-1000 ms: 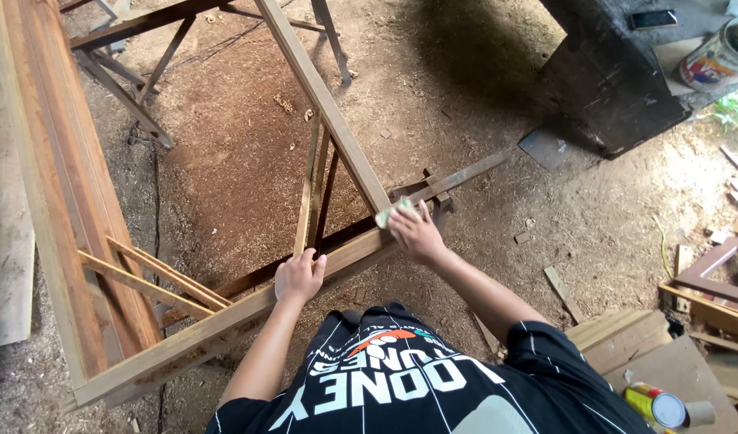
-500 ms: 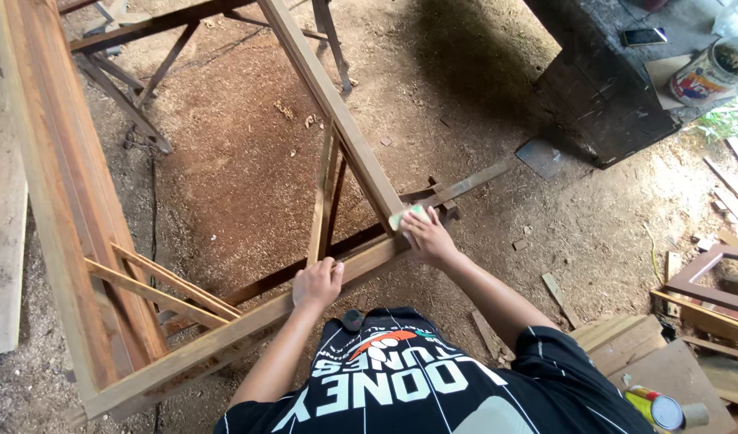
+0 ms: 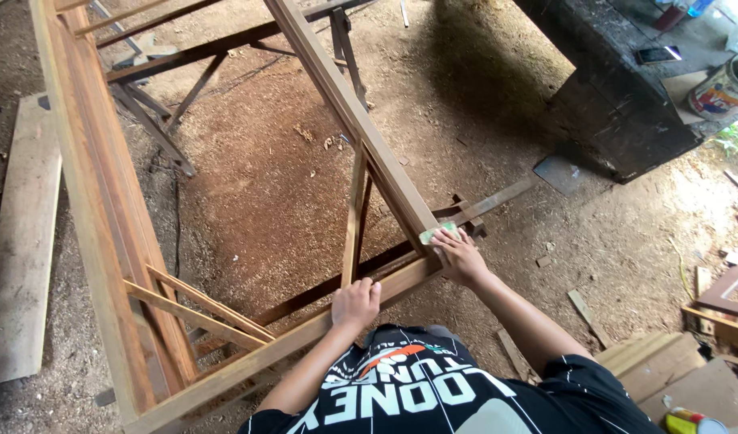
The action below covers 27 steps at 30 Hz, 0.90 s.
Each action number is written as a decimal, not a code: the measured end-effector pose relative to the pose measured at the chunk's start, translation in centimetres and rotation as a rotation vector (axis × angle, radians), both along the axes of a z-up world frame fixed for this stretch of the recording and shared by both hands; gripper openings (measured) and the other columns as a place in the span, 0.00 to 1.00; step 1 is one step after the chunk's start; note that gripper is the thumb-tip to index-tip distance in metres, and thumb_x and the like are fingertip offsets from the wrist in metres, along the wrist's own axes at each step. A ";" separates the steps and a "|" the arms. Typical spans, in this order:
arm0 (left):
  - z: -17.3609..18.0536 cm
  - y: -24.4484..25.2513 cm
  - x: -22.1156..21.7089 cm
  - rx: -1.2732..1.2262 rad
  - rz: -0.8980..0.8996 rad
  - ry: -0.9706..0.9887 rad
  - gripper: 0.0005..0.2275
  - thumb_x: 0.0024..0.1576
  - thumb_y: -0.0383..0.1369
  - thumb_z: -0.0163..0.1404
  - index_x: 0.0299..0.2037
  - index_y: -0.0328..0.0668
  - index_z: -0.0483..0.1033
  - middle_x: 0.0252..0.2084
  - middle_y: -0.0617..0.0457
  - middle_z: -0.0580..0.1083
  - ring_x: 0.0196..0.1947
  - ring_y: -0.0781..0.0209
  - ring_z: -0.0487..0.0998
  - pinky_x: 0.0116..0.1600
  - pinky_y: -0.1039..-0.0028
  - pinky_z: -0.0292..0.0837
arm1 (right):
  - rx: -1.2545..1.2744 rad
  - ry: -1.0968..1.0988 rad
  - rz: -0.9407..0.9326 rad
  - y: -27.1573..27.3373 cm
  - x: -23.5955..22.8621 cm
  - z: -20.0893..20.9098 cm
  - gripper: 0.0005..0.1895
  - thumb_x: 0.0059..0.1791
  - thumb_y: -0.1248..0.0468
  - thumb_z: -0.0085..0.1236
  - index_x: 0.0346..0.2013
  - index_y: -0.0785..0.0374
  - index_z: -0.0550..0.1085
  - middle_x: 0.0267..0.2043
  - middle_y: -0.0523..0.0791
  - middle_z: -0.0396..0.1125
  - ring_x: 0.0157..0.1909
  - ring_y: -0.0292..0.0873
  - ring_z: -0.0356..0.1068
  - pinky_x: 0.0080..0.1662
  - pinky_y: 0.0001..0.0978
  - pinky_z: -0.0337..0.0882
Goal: The person uses a small piece of sandpaper to smooth the edges and inner surfaces of a large rectangular wooden frame, moving around the frame to sand different sections.
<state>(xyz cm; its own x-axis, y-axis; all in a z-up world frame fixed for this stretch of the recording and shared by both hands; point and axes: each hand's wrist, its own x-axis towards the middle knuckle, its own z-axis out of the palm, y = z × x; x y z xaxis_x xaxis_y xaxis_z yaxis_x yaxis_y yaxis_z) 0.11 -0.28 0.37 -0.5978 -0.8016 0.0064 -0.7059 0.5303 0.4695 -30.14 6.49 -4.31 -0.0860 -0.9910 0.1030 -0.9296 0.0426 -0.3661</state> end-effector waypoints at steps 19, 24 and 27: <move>0.5 -0.2 0.5 0.020 -0.023 -0.069 0.17 0.64 0.46 0.35 0.38 0.43 0.71 0.34 0.46 0.78 0.35 0.46 0.79 0.45 0.55 0.71 | -0.037 -0.064 0.220 -4.2 -0.1 -0.1 0.16 0.54 0.61 0.44 0.53 0.63 0.74 0.61 0.49 0.68 0.72 0.47 0.56 0.72 0.46 0.48; 0.4 -0.1 0.4 0.098 0.013 -0.044 0.18 0.64 0.46 0.34 0.43 0.41 0.72 0.35 0.45 0.78 0.35 0.47 0.79 0.42 0.56 0.72 | 0.073 -0.016 0.274 -11.0 -1.3 -0.6 0.17 0.57 0.59 0.41 0.57 0.61 0.71 0.63 0.46 0.66 0.72 0.47 0.55 0.75 0.50 0.40; 0.3 -0.2 0.2 0.073 0.021 -0.045 0.19 0.64 0.46 0.35 0.46 0.41 0.73 0.35 0.45 0.78 0.35 0.47 0.80 0.42 0.56 0.72 | 0.063 -0.054 0.258 -12.2 -1.7 0.9 0.17 0.57 0.60 0.41 0.57 0.58 0.72 0.64 0.44 0.65 0.73 0.44 0.55 0.76 0.49 0.41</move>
<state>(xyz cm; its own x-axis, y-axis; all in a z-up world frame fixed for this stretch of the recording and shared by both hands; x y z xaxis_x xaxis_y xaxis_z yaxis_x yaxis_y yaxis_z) 0.32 -0.44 0.68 -0.5792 -0.8113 -0.0795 -0.7380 0.4804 0.4739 -31.80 -5.74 -3.40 0.1669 -0.9851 0.0425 -0.8917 -0.1692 -0.4198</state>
